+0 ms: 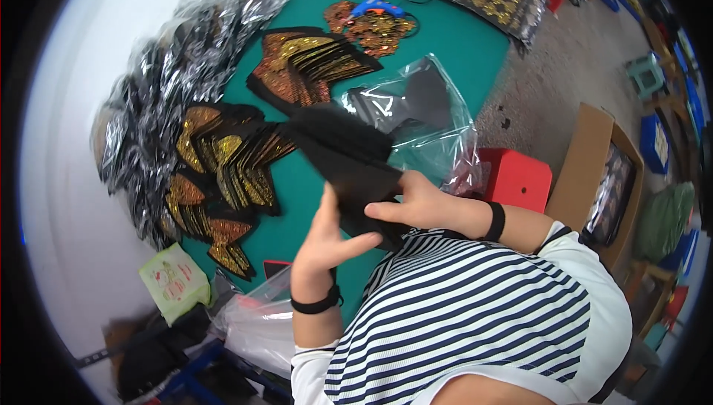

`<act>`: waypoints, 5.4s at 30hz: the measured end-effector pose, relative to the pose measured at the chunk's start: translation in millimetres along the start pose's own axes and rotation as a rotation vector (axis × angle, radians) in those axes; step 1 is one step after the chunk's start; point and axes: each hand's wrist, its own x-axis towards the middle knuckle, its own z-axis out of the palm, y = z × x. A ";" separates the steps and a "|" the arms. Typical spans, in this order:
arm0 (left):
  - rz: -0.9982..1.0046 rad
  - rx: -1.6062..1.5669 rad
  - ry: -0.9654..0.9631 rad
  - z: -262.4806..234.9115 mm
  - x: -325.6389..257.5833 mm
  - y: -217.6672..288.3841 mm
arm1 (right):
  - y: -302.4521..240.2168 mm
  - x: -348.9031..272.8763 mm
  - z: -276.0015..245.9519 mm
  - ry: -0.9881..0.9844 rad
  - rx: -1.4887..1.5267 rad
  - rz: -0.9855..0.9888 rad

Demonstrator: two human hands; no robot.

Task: Packing decorative shoe uppers into plastic bags for storage or transport in a workshop setting.

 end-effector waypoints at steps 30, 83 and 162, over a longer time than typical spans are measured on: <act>1.056 1.110 -0.146 -7.9 99.1 45.8 | 0.2 -1.3 -59.3 -0.192 1.005 0.155; 0.475 1.511 -0.775 106.7 275.2 -112.0 | 108.6 -216.9 -161.4 0.966 0.825 -0.072; -0.102 0.767 0.002 182.1 90.7 -92.2 | 97.7 -139.6 -204.6 0.302 0.894 0.097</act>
